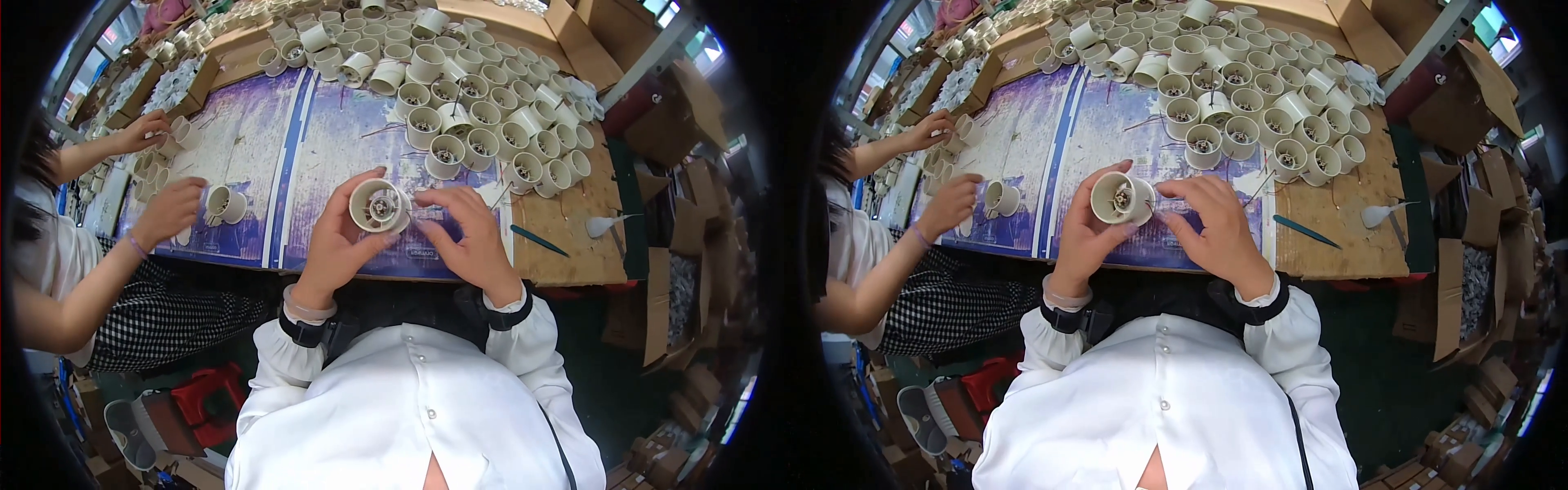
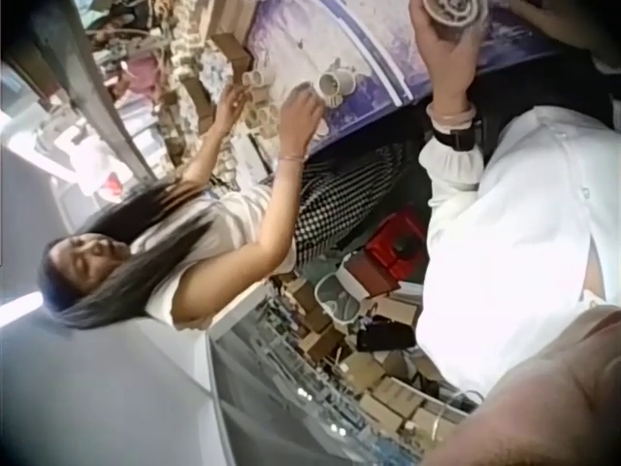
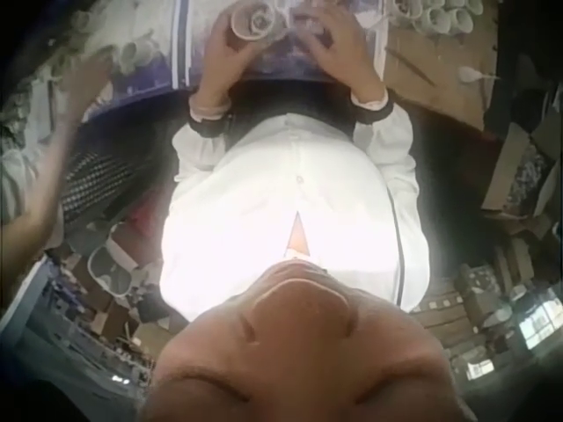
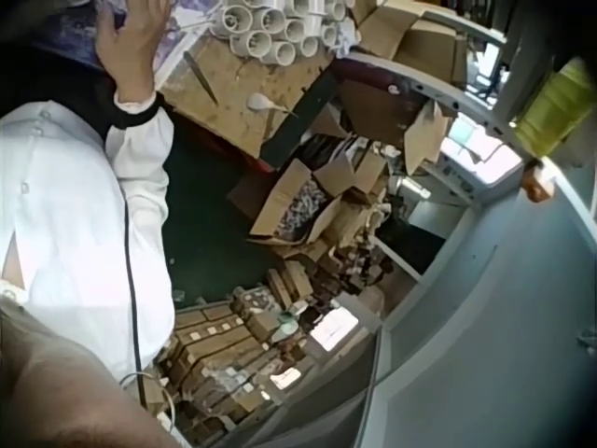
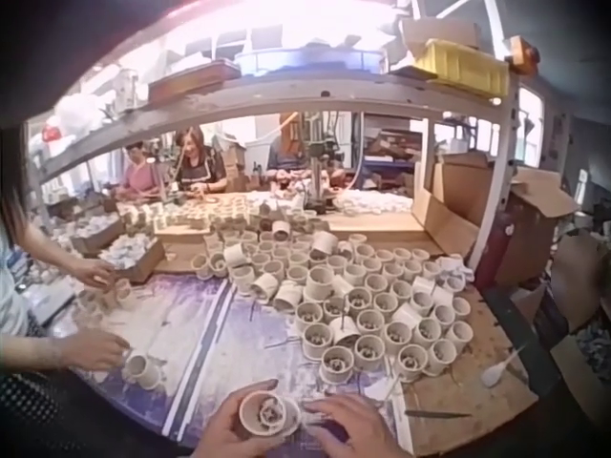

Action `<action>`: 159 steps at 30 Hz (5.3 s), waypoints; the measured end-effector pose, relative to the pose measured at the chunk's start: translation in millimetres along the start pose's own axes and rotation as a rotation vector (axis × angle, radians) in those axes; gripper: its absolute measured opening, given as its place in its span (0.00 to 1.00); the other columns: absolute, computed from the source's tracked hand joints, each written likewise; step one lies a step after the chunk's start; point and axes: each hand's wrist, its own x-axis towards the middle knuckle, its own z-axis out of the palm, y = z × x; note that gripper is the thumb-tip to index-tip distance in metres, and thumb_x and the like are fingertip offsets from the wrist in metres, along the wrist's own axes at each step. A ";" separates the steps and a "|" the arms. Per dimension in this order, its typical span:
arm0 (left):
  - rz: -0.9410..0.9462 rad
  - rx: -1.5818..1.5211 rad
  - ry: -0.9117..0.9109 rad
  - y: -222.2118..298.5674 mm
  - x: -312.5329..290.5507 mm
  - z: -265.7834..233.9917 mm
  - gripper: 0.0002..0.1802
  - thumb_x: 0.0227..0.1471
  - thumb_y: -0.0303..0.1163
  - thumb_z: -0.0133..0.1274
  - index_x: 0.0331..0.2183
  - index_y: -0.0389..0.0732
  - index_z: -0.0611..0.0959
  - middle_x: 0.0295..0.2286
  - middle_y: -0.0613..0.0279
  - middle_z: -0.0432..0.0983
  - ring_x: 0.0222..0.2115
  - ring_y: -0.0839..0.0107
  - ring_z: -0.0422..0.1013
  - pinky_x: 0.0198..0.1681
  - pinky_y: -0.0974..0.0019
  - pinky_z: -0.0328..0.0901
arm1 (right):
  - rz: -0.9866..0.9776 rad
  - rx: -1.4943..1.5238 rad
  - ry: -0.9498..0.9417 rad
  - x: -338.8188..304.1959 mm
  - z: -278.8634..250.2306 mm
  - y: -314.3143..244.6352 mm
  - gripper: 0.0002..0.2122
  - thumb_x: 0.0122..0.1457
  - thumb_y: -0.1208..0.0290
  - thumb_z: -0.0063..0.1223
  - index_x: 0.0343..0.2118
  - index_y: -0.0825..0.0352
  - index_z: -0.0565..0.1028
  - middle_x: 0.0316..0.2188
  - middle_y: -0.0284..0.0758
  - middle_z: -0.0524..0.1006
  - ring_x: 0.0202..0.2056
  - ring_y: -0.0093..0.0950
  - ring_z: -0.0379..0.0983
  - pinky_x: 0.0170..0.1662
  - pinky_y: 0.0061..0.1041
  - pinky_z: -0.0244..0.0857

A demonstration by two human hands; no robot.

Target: The person applies glue from a bottle to the interior of a plastic housing and inserts a motor. They then use tweezers to pull wires through a hole in the housing and press the motor into place.

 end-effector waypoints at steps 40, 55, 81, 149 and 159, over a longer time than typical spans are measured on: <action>-0.388 -0.918 0.137 -14.9 -2.8 -4.6 0.23 0.58 0.35 0.49 0.52 0.37 0.66 0.45 0.58 0.70 0.44 0.69 0.69 0.48 0.66 0.65 | 0.220 0.519 0.178 11.1 51.7 1.7 0.06 0.60 0.78 0.48 0.39 0.69 0.72 0.39 0.34 0.75 0.41 0.21 0.70 0.44 0.21 0.64; -0.333 -0.676 0.084 -2.4 -6.1 -4.1 0.28 0.53 0.30 0.56 0.53 0.36 0.65 0.47 0.57 0.68 0.49 0.67 0.66 0.53 0.64 0.61 | -0.189 0.169 0.042 12.8 25.7 0.7 0.10 0.50 0.81 0.56 0.37 0.67 0.75 0.38 0.39 0.74 0.41 0.33 0.72 0.45 0.27 0.64; -0.350 -0.838 0.019 -12.0 -8.2 1.6 0.24 0.57 0.32 0.51 0.52 0.35 0.66 0.45 0.60 0.69 0.47 0.71 0.67 0.52 0.66 0.62 | -0.123 0.009 0.207 -7.5 48.7 -7.8 0.09 0.49 0.86 0.51 0.33 0.68 0.71 0.34 0.40 0.72 0.35 0.39 0.69 0.40 0.30 0.64; 0.259 0.564 0.235 8.5 -14.3 6.9 0.31 0.33 0.19 0.65 0.43 0.40 0.71 0.38 0.61 0.72 0.39 0.71 0.71 0.43 0.70 0.66 | 0.140 -0.463 0.013 -87.9 -77.1 30.0 0.11 0.49 0.78 0.55 0.38 0.68 0.75 0.41 0.43 0.74 0.43 0.42 0.69 0.47 0.34 0.63; 0.134 0.525 0.259 -0.6 -16.9 8.6 0.30 0.36 0.21 0.65 0.44 0.39 0.70 0.39 0.62 0.72 0.39 0.74 0.70 0.43 0.71 0.66 | 0.175 -0.865 -0.052 -120.1 -96.9 46.2 0.13 0.51 0.83 0.49 0.40 0.68 0.74 0.36 0.43 0.74 0.39 0.43 0.69 0.41 0.34 0.65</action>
